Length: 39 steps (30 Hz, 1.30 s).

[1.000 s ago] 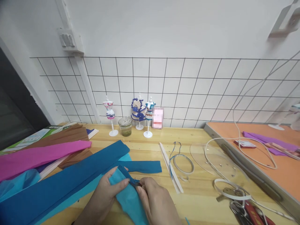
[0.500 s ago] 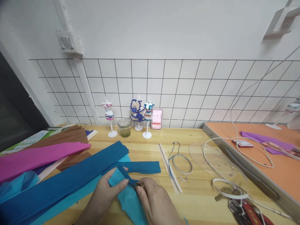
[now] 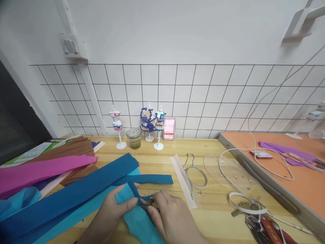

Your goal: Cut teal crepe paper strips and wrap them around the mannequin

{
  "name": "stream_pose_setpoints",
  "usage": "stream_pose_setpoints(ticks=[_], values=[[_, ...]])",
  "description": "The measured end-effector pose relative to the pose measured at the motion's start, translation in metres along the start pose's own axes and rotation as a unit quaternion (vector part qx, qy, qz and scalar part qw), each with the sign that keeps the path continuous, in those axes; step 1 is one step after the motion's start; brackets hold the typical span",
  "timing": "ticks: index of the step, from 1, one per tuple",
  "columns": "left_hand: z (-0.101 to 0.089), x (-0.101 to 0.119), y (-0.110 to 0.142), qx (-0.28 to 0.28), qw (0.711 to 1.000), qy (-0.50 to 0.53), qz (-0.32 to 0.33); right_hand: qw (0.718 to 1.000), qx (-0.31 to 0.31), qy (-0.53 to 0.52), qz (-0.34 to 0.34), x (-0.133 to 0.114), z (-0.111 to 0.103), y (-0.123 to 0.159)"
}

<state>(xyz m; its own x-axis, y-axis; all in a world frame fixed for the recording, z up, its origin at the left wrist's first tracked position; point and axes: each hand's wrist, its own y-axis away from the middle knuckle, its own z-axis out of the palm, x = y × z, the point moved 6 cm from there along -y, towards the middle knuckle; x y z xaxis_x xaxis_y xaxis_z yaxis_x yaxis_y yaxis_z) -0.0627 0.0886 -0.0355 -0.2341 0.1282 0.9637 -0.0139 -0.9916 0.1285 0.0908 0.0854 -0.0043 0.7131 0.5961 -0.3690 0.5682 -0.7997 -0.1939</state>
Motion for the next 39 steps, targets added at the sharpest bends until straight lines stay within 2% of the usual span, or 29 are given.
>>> stream_pose_setpoints(ticks=[7,9,13,17,21,23,26,33,39], values=[[0.013,0.013,0.004,-0.062,0.997,-0.029,0.026,0.999,0.010,0.016,-0.026,0.001,-0.002,0.001],[0.015,0.017,0.004,-0.061,0.997,-0.040,0.037,0.999,0.007,0.023,-0.027,0.001,-0.001,0.001],[0.014,0.024,0.005,-0.014,0.990,-0.119,0.077,0.999,0.003,0.043,-0.023,0.002,0.002,0.000],[0.009,0.024,0.006,0.043,0.968,-0.216,0.123,1.000,0.002,0.031,-0.003,0.002,0.001,-0.001],[-0.008,0.020,0.006,0.131,0.971,-0.180,0.086,0.999,-0.019,0.003,0.026,0.007,0.002,-0.002],[-0.013,0.021,0.005,0.152,0.976,-0.134,0.079,0.999,-0.021,0.004,0.034,0.010,0.001,-0.003],[-0.010,0.022,0.002,0.115,0.986,-0.099,0.072,0.999,-0.011,-0.026,0.043,0.013,-0.001,-0.003],[-0.011,0.014,0.001,0.112,0.991,-0.061,0.047,0.983,-0.003,-0.172,0.064,0.013,0.000,-0.003],[-0.007,0.006,-0.002,0.084,0.992,-0.084,0.031,0.977,-0.013,-0.198,0.075,0.009,0.000,-0.004]])
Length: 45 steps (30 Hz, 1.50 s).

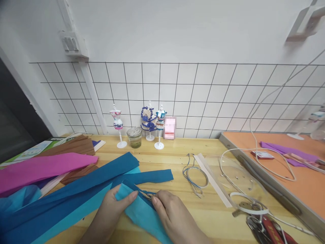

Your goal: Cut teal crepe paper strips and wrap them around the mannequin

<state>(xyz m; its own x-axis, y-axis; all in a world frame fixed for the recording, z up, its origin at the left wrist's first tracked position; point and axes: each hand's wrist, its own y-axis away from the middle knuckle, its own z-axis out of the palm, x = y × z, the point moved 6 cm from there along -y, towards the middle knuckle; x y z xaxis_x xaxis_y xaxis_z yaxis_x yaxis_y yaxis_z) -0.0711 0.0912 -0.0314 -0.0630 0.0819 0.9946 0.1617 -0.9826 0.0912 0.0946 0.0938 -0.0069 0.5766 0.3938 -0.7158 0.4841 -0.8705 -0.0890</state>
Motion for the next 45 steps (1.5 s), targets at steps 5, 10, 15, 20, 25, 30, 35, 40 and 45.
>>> stream_pose_setpoints(ticks=[5,10,15,20,25,30,35,40,45], values=[[0.003,-0.004,0.000,-0.003,1.000,-0.025,0.008,1.000,-0.006,-0.029,0.010,-0.002,0.002,0.000],[0.009,-0.001,0.003,-0.023,0.999,-0.037,0.014,0.998,-0.012,-0.051,0.023,-0.002,0.007,0.003],[0.015,0.004,0.006,-0.035,0.998,-0.052,0.021,0.995,-0.005,-0.088,0.036,-0.002,0.008,0.002],[0.016,-0.001,0.005,-0.042,0.996,-0.083,0.004,0.993,0.007,-0.115,0.038,-0.005,0.008,0.000],[0.021,-0.004,0.007,-0.056,0.995,-0.085,-0.012,0.989,0.017,-0.140,0.043,-0.004,0.012,0.003],[0.023,0.000,0.009,-0.045,0.995,-0.093,-0.010,0.987,0.024,-0.154,0.033,-0.003,0.014,0.004],[0.021,-0.001,0.008,-0.040,0.993,-0.108,0.002,0.989,0.035,-0.139,0.040,-0.001,0.016,0.005],[0.020,-0.003,0.010,-0.037,0.994,-0.098,-0.009,0.990,0.047,-0.131,0.037,-0.002,0.016,0.006],[0.021,0.002,0.009,-0.032,0.994,-0.103,0.007,0.991,0.048,-0.123,0.031,-0.003,0.017,0.005]])
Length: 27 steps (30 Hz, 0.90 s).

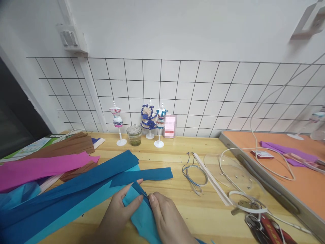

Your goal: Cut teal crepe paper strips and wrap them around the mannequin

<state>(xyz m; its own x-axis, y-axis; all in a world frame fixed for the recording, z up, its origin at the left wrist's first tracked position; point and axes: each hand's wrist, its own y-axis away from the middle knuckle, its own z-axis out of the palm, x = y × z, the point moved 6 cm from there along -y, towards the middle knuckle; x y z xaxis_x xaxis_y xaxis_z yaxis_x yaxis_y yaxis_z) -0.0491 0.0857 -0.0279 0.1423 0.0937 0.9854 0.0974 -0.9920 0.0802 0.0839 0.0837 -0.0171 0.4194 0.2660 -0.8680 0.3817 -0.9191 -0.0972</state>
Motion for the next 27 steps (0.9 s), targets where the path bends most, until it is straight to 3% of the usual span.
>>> stream_pose_setpoints(ticks=[27], values=[[0.0005,0.0005,0.0030,0.000,1.000,0.025,-0.015,0.999,-0.010,0.028,0.016,0.0005,0.0024,-0.0047]])
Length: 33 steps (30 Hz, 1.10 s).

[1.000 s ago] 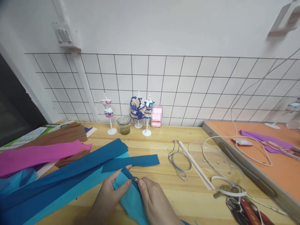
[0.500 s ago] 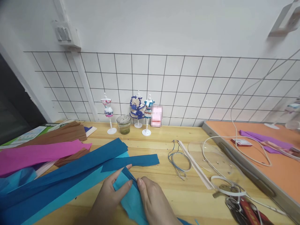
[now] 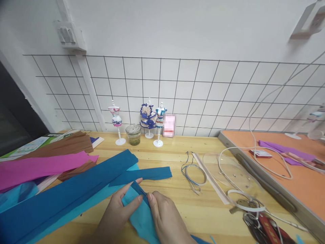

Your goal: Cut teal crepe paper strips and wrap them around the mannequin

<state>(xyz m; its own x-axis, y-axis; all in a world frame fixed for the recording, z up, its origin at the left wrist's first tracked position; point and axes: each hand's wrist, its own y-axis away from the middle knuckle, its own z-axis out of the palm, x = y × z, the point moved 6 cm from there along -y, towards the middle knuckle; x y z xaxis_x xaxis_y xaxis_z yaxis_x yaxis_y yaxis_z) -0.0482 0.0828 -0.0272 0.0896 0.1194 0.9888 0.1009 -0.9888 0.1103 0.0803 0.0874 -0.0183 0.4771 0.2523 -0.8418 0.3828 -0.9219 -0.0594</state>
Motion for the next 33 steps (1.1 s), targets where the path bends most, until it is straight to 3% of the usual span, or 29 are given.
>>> stream_pose_setpoints(ticks=[8,15,19,33], values=[[0.002,0.000,-0.002,-0.023,1.000,0.004,0.007,1.000,0.003,0.029,0.009,0.002,-0.001,-0.002],[0.002,0.004,-0.002,-0.048,0.991,0.121,0.008,0.998,0.009,0.069,0.001,0.005,-0.001,-0.001],[0.001,0.003,-0.001,-0.050,0.991,0.124,-0.006,0.998,0.008,0.068,-0.001,0.002,-0.003,0.001],[0.003,0.010,0.000,-0.071,0.990,0.117,0.034,0.998,0.004,0.056,-0.019,0.002,-0.003,0.000]])
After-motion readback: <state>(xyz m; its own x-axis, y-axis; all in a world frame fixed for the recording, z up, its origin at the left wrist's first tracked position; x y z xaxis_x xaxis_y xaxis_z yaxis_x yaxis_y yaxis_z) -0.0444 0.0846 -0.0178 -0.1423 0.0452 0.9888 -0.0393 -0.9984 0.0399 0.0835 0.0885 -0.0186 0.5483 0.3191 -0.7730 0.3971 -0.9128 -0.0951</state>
